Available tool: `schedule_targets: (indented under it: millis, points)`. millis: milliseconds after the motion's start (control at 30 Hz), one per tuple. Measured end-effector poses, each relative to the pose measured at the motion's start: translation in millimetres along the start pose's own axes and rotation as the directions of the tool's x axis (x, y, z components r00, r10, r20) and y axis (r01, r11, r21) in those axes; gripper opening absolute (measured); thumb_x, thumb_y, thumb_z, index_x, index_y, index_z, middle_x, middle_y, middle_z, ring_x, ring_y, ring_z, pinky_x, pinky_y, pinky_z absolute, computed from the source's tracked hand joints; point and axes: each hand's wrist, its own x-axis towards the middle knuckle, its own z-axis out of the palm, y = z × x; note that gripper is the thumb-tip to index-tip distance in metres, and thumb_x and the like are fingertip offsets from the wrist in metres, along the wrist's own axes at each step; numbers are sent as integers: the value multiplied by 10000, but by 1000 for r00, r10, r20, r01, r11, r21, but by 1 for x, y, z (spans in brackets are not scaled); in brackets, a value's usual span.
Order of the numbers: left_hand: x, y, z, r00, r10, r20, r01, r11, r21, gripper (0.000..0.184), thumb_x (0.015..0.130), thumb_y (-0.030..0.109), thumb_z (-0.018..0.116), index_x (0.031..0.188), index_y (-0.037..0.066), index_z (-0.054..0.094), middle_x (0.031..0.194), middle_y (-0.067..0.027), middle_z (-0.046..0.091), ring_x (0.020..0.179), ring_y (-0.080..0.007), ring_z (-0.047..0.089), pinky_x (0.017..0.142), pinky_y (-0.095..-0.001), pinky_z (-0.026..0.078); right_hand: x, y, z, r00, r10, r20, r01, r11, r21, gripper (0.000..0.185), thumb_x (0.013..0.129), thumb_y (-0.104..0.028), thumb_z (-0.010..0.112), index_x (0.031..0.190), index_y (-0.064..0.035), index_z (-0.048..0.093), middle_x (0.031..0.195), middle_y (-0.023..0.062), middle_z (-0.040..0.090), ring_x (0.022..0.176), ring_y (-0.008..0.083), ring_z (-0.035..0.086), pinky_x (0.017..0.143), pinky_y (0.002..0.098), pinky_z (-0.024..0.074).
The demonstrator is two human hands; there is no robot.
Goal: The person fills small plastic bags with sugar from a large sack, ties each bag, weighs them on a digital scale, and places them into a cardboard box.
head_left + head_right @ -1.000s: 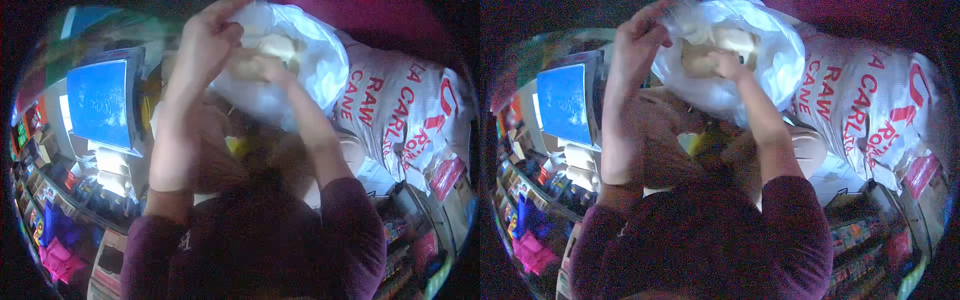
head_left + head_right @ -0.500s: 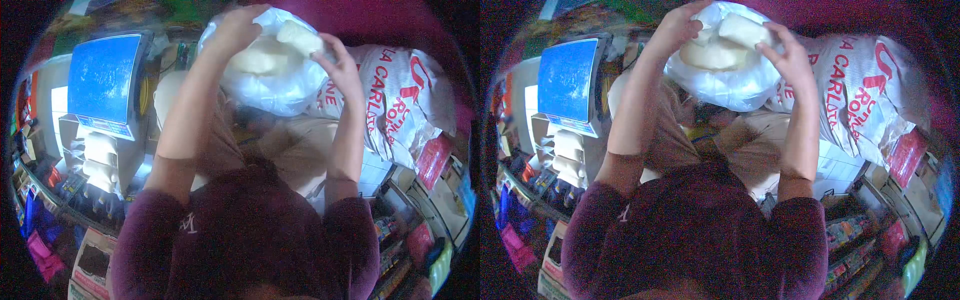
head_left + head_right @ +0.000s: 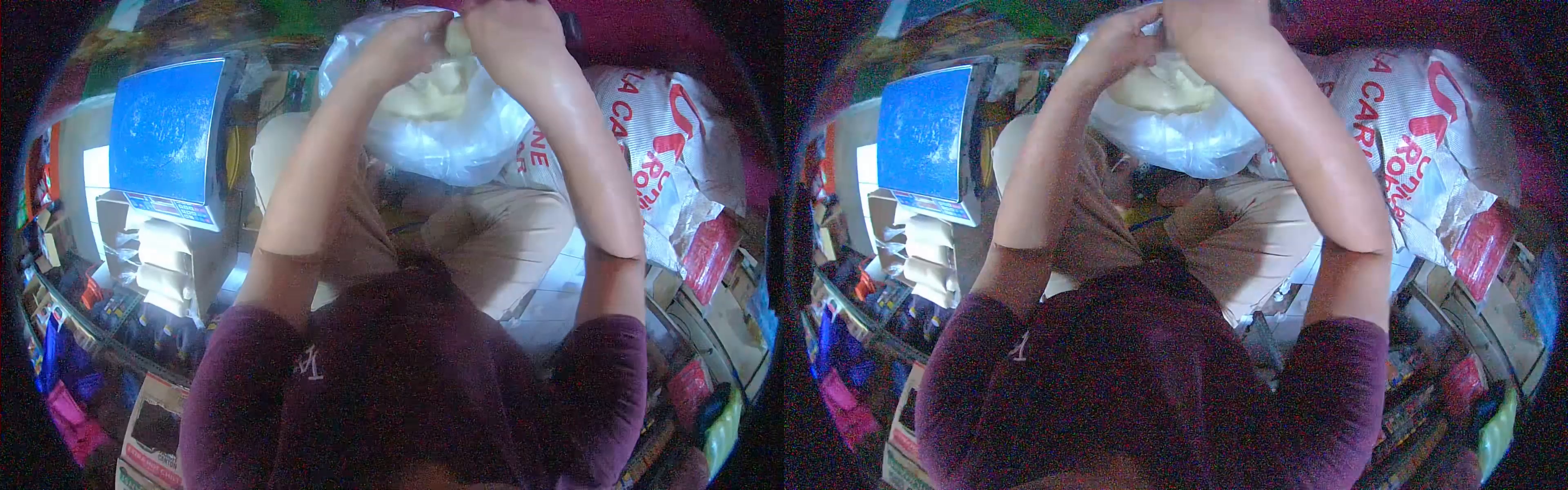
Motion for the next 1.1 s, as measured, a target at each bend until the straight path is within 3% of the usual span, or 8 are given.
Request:
schedule_targets:
  millis: [100,200,267,433,567,833,1000,1100]
  points:
    - [13,-23,10,991,-131,-5,130,989,-77,519,724,85,561,1242,95,537,1041,-179,633,805,-256,649,739,-361,508,9,-8,-18,994,-30,101,39,995,-87,259,813,-166,496,1009,-71,636,993,105,650,951,234,608,798,388,427]
    - [18,-29,15,968,128,-214,-134,991,-11,529,714,76,547,1242,106,539,1026,-177,638,739,-247,654,731,-350,511,7,-6,-21,997,-56,61,64,988,-141,263,821,-167,489,1014,-69,639,1001,107,647,947,236,606,793,399,424]
    - [9,-2,4,997,-44,-70,6,882,-471,616,694,-87,451,1299,25,475,1151,-138,597,795,-167,615,723,-270,501,-3,2,-15,1000,-1,-17,-1,993,-115,243,821,-180,505,995,-78,641,996,93,647,932,256,606,813,416,413]
    - [10,-18,1,979,-168,-116,87,856,-509,620,684,-103,457,1300,-35,446,1058,-97,614,673,-87,552,597,-233,471,-36,29,19,972,127,-197,-97,983,156,407,777,-280,626,1114,-59,572,1024,166,625,914,322,620,762,426,502]
    - [7,-4,-10,956,-119,-269,-79,779,-622,592,672,-110,463,1261,-52,482,1046,-84,621,731,-90,568,612,-230,470,4,-27,163,945,107,308,-217,912,347,342,829,-160,507,1149,-43,538,1048,139,630,927,310,631,784,454,477]
    - [4,8,-20,915,-267,-303,14,770,-638,549,731,-86,457,1278,-36,471,1068,-57,616,767,-99,574,670,-234,480,54,-74,276,880,96,465,-204,961,188,318,858,-189,491,1136,-84,602,1205,94,568,1149,242,507,935,442,351]
    - [3,6,-24,935,-276,-221,80,773,-629,563,740,-81,460,1301,-33,443,1037,-60,615,712,-88,569,670,-220,469,81,-100,342,875,-30,484,-84,974,212,389,808,-206,542,1178,-84,548,1185,78,576,1072,241,556,888,457,381]
    - [6,10,-25,928,-300,-220,117,797,-593,567,748,-79,458,1312,-26,432,986,-63,615,681,-88,564,663,-216,467,87,-132,360,971,131,198,-206,881,426,328,784,-210,549,1087,-111,624,1174,106,582,1136,240,518,946,496,358]
